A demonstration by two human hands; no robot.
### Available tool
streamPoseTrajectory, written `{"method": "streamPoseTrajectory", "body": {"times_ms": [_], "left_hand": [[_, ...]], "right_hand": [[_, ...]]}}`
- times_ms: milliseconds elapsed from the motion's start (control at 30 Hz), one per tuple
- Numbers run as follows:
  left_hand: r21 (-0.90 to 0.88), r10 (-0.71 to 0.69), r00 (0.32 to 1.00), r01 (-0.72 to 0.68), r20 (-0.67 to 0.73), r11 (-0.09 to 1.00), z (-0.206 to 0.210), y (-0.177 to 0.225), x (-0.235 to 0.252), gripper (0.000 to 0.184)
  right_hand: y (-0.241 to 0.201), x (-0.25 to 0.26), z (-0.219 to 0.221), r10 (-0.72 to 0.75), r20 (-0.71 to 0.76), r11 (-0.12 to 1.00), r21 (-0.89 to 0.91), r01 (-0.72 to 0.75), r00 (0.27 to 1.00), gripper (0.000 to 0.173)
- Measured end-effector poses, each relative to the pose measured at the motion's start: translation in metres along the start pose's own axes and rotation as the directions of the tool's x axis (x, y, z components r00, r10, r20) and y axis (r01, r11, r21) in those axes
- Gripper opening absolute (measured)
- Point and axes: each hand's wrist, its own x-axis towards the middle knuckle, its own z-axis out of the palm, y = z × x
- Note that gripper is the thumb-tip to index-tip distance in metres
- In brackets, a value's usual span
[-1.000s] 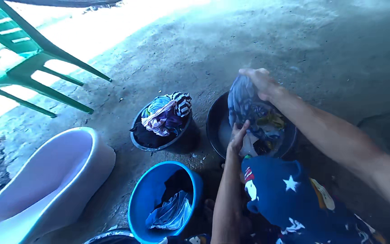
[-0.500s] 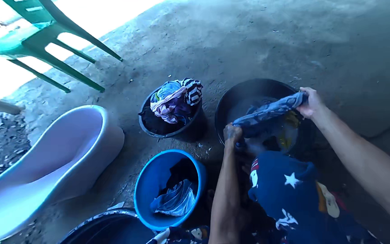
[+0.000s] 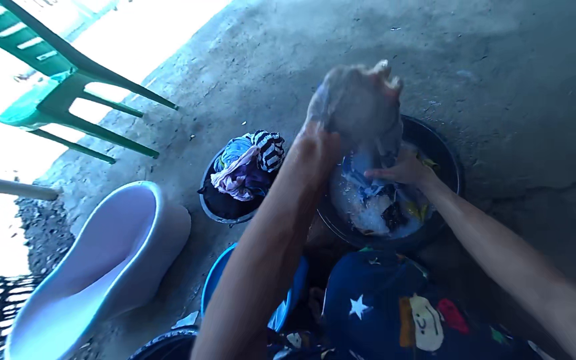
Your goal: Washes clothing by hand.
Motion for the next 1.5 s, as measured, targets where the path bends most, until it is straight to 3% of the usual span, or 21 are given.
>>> {"method": "streamPoseTrajectory", "body": {"times_ms": [67, 133, 167, 200, 233, 300, 367, 467, 567, 633, 700, 767, 833, 867, 933, 1033, 1167, 1267, 1400, 1500], "left_hand": [[0.072, 0.122, 0.985, -0.114, -0.121, 0.991, -0.027, -0.043, 0.009, 0.019], [0.172, 0.179, 0.956, -0.141, -0.232, 0.975, -0.034, -0.102, 0.0, 0.017], [0.181, 0.082, 0.97, -0.04, -0.23, 0.983, -0.048, -0.107, -0.007, 0.016], [0.18, -0.181, 0.978, 0.197, -0.103, 0.964, -0.076, -0.088, -0.01, 0.019], [0.173, -0.35, 0.934, 0.358, -0.077, 0.918, -0.094, -0.073, -0.01, 0.023], [0.199, -0.355, 0.908, 0.399, -0.222, 0.895, -0.102, -0.072, -0.016, 0.024], [0.245, -0.336, 0.916, 0.385, -0.218, 0.89, -0.096, -0.081, -0.038, 0.023], [0.122, -0.473, 0.871, 0.488, -0.129, 0.865, -0.064, -0.089, -0.079, 0.021], [-0.108, -0.632, 0.772, 0.624, -0.071, 0.774, -0.001, -0.083, -0.112, 0.019], [-0.266, -0.71, 0.704, 0.684, -0.003, 0.679, 0.055, -0.069, -0.125, 0.017], [-0.41, -0.741, 0.647, 0.734, 0.18, 0.541, 0.109, -0.047, -0.125, 0.024], [-0.527, -0.621, 0.681, 0.717, 0.388, 0.456, 0.152, -0.021, -0.117, 0.034], [-0.698, -0.441, 0.778, 0.612, 0.448, 0.371, 0.18, 0.008, -0.106, 0.058], [-0.793, -0.413, 0.823, 0.528, 0.39, 0.304, 0.189, 0.023, -0.098, 0.078], [-0.922, -0.483, 0.852, 0.333, 0.202, 0.2, 0.198, 0.053, -0.077, 0.11], [-0.98, -0.58, 0.814, 0.096, -0.025, 0.177, 0.206, 0.081, -0.047, 0.126], [-0.986, -0.619, 0.768, 0.131, 0.165, -0.1, 0.188, 0.11, -0.044, 0.107], [-0.93, -0.618, 0.696, 0.235, 0.365, -0.284, 0.177, 0.126, -0.041, 0.095], [-0.848, -0.575, 0.623, 0.408, 0.53, -0.339, 0.176, 0.133, -0.031, 0.081], [-0.833, -0.61, 0.568, 0.391, 0.553, -0.392, 0.186, 0.135, -0.032, 0.067]], "right_hand": [[-0.002, 0.02, -0.004, -0.019, 0.198, 0.991, 0.136, -0.008, 0.98, 0.066], [0.02, 0.037, 0.003, -0.017, 0.408, 0.994, 0.106, -0.029, 0.913, 0.064], [0.036, 0.039, 0.012, 0.017, 0.45, 0.997, 0.063, -0.05, 0.893, 0.053], [0.05, 0.038, 0.022, 0.049, 0.457, 0.994, 0.065, -0.089, 0.888, 0.041], [0.059, 0.034, 0.03, 0.068, 0.456, 0.98, 0.134, -0.144, 0.887, 0.033], [0.06, 0.026, 0.032, 0.122, 0.455, 0.944, 0.221, -0.244, 0.882, 0.032], [0.058, 0.013, 0.016, 0.219, 0.458, 0.903, 0.239, -0.356, 0.861, 0.046], [0.051, -0.008, -0.03, 0.266, 0.305, 0.826, 0.416, -0.38, 0.914, 0.051], [0.04, -0.013, -0.071, 0.214, 0.015, 0.786, 0.591, -0.181, 0.977, 0.067], [0.016, -0.006, -0.091, 0.217, -0.144, 0.769, 0.635, -0.078, 0.965, 0.073], [-0.011, 0.008, -0.103, 0.203, -0.247, 0.727, 0.686, 0.024, 0.947, 0.067], [-0.037, 0.024, -0.109, 0.152, -0.296, 0.698, 0.708, 0.109, 0.943, 0.053], [-0.057, 0.034, -0.106, 0.094, -0.287, 0.698, 0.702, 0.143, 0.953, 0.044], [-0.065, 0.038, -0.102, 0.075, -0.263, 0.699, 0.702, 0.137, 0.962, 0.043], [-0.075, 0.04, -0.088, 0.072, -0.17, 0.72, 0.691, 0.067, 0.983, 0.042], [-0.082, 0.034, -0.049, 0.14, -0.125, 0.739, 0.674, -0.019, 0.982, 0.034], [-0.085, 0.03, -0.018, 0.197, -0.159, 0.698, 0.716, -0.024, 0.967, 0.027], [-0.076, 0.037, -0.018, 0.24, -0.217, 0.691, 0.723, -0.01, 0.946, 0.033], [-0.048, 0.047, -0.028, 0.314, -0.209, 0.634, 0.772, -0.041, 0.926, 0.042], [-0.028, 0.047, -0.03, 0.364, -0.172, 0.648, 0.753, -0.116, 0.915, 0.04]]}}
